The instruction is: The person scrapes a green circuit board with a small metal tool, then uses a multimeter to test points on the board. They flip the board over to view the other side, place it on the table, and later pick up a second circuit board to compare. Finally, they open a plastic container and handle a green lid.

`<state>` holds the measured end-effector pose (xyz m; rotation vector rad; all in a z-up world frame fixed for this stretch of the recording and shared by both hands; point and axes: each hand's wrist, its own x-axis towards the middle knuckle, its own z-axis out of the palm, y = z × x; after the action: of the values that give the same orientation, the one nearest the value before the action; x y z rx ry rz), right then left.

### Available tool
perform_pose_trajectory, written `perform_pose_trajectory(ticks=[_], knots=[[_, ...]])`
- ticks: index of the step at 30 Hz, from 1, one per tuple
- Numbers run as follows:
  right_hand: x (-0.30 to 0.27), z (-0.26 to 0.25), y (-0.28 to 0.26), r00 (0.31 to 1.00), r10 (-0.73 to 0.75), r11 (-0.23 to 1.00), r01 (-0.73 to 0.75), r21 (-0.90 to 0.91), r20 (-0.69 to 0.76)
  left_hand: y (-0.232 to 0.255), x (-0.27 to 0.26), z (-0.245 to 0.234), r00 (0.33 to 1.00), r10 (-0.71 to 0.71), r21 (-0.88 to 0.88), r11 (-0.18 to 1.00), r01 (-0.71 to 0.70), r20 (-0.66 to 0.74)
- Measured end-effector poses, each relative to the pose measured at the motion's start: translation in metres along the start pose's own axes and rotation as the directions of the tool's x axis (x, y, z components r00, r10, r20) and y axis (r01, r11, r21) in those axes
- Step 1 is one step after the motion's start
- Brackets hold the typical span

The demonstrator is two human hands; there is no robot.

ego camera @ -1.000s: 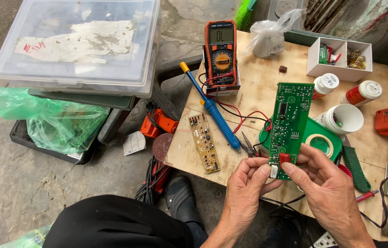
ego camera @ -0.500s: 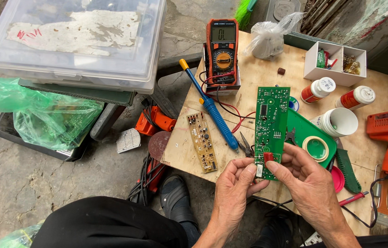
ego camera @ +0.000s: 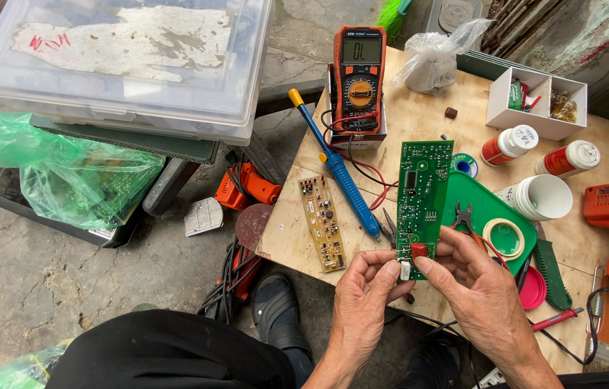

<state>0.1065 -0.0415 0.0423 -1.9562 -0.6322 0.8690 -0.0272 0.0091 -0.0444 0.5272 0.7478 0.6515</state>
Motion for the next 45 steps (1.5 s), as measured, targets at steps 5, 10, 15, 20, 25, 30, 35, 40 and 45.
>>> perform_pose_trajectory(ticks=[5, 10, 15, 20, 25, 30, 35, 40, 45], knots=[[0.005, 0.002, 0.009, 0.999, 0.032, 0.997, -0.035, -0.067, -0.039, -0.001, -0.001, -0.003, 0.998, 0.054, 0.040, 0.998, -0.054, -0.014], [0.007, 0.004, 0.013, 0.996, 0.090, 0.996, -0.090, -0.013, -0.007, 0.003, -0.004, -0.005, 0.992, 0.118, 0.121, 0.986, -0.113, -0.036], [0.007, 0.007, 0.012, 0.998, 0.058, 0.998, -0.058, 0.003, -0.005, 0.001, -0.002, -0.007, 0.991, 0.125, 0.133, 0.984, -0.118, -0.044], [0.005, 0.009, 0.009, 1.000, -0.007, 1.000, 0.007, 0.007, 0.014, -0.002, 0.000, -0.010, 0.993, 0.106, 0.145, 0.985, -0.097, -0.053], [0.003, 0.010, 0.004, 1.000, 0.017, 0.998, -0.018, -0.065, -0.017, -0.004, 0.002, -0.012, 0.995, 0.077, 0.105, 0.992, -0.070, -0.061], [0.005, 0.010, 0.009, 1.000, 0.006, 0.999, -0.005, -0.046, 0.002, -0.003, 0.003, -0.011, 0.995, 0.053, 0.078, 0.996, -0.046, -0.087], [0.007, 0.009, 0.011, 0.999, 0.055, 0.998, -0.055, -0.024, -0.001, -0.001, 0.001, -0.010, 0.993, 0.008, 0.041, 0.999, -0.004, -0.122], [0.007, 0.003, 0.003, 0.974, 0.225, 0.974, -0.225, -0.010, 0.003, 0.000, 0.002, -0.009, 0.989, -0.028, 0.044, 0.998, 0.035, -0.142], [0.003, 0.005, -0.011, 0.963, 0.271, 0.963, -0.271, -0.004, -0.001, 0.003, -0.001, -0.005, 0.989, -0.013, 0.058, 0.998, 0.022, -0.149]])
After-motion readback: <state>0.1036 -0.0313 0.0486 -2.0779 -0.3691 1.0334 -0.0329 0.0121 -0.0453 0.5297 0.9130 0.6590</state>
